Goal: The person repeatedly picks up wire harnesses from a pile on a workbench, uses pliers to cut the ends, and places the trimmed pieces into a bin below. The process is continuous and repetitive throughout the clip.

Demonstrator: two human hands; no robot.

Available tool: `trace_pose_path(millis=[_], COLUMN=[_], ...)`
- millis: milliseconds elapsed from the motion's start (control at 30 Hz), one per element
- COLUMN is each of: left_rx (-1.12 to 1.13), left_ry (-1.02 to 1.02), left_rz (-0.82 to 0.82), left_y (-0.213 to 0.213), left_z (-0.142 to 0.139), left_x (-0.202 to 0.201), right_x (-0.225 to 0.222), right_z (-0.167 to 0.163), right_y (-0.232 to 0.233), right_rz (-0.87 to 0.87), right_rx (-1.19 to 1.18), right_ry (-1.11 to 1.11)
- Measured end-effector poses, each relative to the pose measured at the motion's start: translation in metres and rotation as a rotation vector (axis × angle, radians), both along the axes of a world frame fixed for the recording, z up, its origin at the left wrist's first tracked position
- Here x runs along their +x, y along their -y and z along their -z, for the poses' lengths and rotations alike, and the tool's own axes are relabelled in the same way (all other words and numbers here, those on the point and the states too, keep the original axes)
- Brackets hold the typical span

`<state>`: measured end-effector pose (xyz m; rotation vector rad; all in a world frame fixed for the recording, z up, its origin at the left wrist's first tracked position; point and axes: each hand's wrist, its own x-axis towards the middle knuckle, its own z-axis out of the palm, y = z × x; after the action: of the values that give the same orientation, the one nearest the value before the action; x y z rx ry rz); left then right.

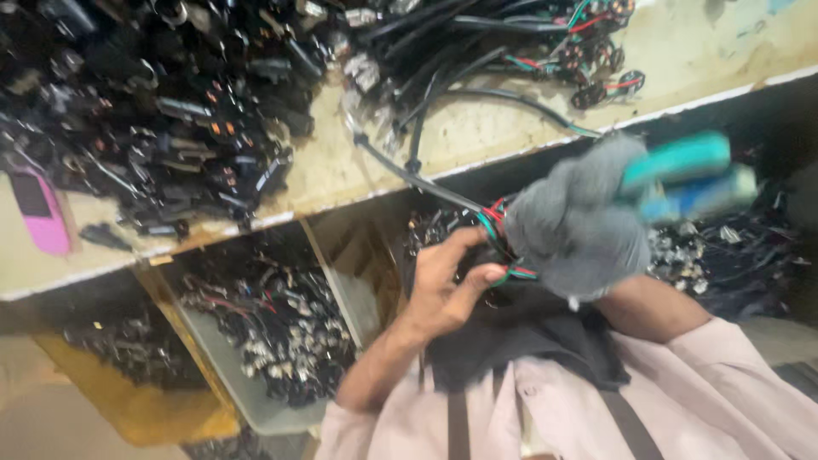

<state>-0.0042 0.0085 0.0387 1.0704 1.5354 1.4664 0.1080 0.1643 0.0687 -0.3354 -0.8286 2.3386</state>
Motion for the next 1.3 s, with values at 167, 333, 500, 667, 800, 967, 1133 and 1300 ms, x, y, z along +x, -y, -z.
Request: trace_pose_path(millis=[167, 333, 500, 667, 800, 967, 1133, 1300], left_rx=[-0.322, -0.564, -0.387, -0.472, -0.326, -0.287, 0.268, -0.121], left_ry=[-0.722, -0.984, -0.883, -1.51, -1.447, -1.167, 0.25, 0.553], left_rz=[0.331, 0.478, 0.359, -0.077, -0.027, -0.087, -0.262, 0.075], left_y=[-0.009, 0.014, 0.019, -0.01, -0.002, 0.006, -0.007, -0.008], left_z=[-0.011, -0.007, -0.018, -0.007, 0.019, 0.016, 0.002, 0.014], left_x=[0.0, -0.03, -0.083, -0.178, -0.202, -0.191, -0.129, -0.051], right_x=[0.014, 0.031, 0.029, 0.013, 0.02, 0.017, 0.0, 0.01], right_z=[-0.004, 0.011, 0.004, 0.021, 0.046, 0.055, 0.04, 0.015], right_y=[-0.042, -0.088, -0.093, -0.086, -0.082, -0.079, -0.088, -0.066], right_rz=[0.041, -0.31, -0.024, -0.05, 0.094, -0.019, -0.002, -0.009], right_rx=[0.682, 1.818, 1.827, 1.966, 1.92, 1.885, 1.77, 1.254], right_ry=[0.623, 1.309, 0.856, 0.943, 0.95, 1.124, 1.056, 0.769])
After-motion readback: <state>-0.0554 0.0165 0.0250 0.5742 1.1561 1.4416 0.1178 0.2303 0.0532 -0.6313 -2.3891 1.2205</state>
